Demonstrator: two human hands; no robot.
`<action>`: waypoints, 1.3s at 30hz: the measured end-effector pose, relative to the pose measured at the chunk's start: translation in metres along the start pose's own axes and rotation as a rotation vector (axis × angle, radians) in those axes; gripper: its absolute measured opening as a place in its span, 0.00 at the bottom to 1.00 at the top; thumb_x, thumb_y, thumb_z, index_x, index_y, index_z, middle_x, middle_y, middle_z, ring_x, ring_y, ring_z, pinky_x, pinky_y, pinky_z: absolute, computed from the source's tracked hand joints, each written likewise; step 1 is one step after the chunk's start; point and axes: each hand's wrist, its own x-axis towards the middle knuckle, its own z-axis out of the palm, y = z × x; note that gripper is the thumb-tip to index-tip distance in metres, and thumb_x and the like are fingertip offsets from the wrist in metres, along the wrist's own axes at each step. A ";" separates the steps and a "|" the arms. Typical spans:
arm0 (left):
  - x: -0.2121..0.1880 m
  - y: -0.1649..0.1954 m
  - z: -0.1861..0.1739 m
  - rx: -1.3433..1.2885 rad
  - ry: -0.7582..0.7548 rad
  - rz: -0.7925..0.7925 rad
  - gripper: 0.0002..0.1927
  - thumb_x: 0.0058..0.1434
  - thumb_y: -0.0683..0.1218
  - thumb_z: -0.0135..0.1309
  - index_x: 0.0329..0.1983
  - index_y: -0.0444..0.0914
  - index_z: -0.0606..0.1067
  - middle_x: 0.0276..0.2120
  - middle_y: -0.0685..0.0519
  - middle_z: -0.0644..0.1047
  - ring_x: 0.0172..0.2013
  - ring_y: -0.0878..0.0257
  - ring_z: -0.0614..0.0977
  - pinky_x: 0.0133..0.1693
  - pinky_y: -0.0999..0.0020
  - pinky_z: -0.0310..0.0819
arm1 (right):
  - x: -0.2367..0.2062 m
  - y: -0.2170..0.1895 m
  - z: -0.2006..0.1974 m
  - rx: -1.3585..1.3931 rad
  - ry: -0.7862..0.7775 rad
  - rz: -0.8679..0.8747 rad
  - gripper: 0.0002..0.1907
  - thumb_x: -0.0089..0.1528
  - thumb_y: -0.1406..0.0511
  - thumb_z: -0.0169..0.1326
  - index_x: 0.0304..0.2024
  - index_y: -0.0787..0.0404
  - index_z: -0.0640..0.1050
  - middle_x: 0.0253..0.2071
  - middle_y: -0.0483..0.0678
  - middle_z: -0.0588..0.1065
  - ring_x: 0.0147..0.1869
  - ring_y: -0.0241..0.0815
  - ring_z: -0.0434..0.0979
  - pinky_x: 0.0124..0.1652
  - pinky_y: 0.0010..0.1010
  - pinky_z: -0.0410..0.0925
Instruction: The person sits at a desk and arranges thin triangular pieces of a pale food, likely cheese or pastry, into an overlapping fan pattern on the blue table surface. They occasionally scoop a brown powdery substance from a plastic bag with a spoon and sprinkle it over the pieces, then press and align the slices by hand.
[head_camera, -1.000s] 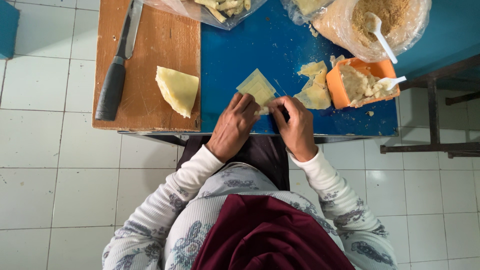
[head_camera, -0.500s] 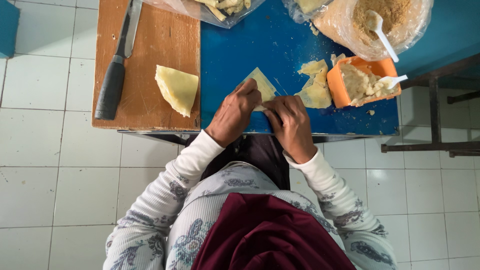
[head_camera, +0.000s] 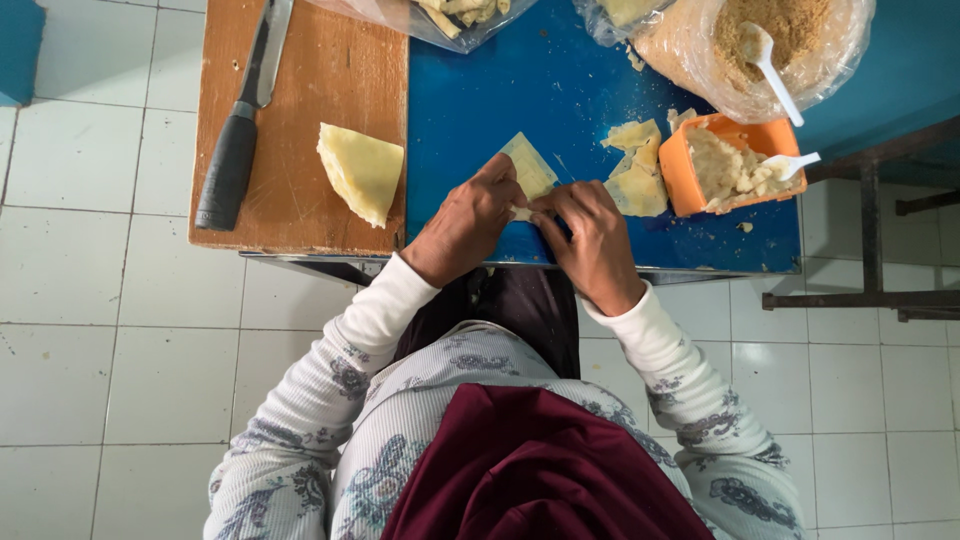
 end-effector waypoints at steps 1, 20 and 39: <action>0.000 0.000 0.000 0.011 0.000 0.002 0.11 0.55 0.29 0.56 0.40 0.33 0.75 0.44 0.44 0.71 0.42 0.45 0.80 0.40 0.56 0.74 | 0.000 0.000 0.001 -0.005 0.011 -0.006 0.09 0.60 0.70 0.65 0.43 0.61 0.81 0.40 0.48 0.75 0.45 0.49 0.72 0.46 0.39 0.68; 0.003 -0.002 0.007 0.002 0.029 -0.058 0.07 0.58 0.38 0.62 0.36 0.32 0.75 0.41 0.46 0.72 0.38 0.46 0.81 0.38 0.55 0.75 | 0.003 0.001 0.005 -0.054 0.026 0.002 0.07 0.61 0.70 0.65 0.38 0.64 0.79 0.38 0.49 0.73 0.44 0.51 0.70 0.45 0.40 0.67; 0.007 -0.011 0.018 0.089 0.090 -0.056 0.03 0.59 0.33 0.53 0.30 0.31 0.72 0.38 0.45 0.71 0.35 0.46 0.80 0.35 0.55 0.74 | 0.003 -0.001 0.002 0.008 0.015 -0.027 0.12 0.61 0.67 0.66 0.45 0.61 0.78 0.40 0.47 0.75 0.44 0.50 0.71 0.44 0.40 0.67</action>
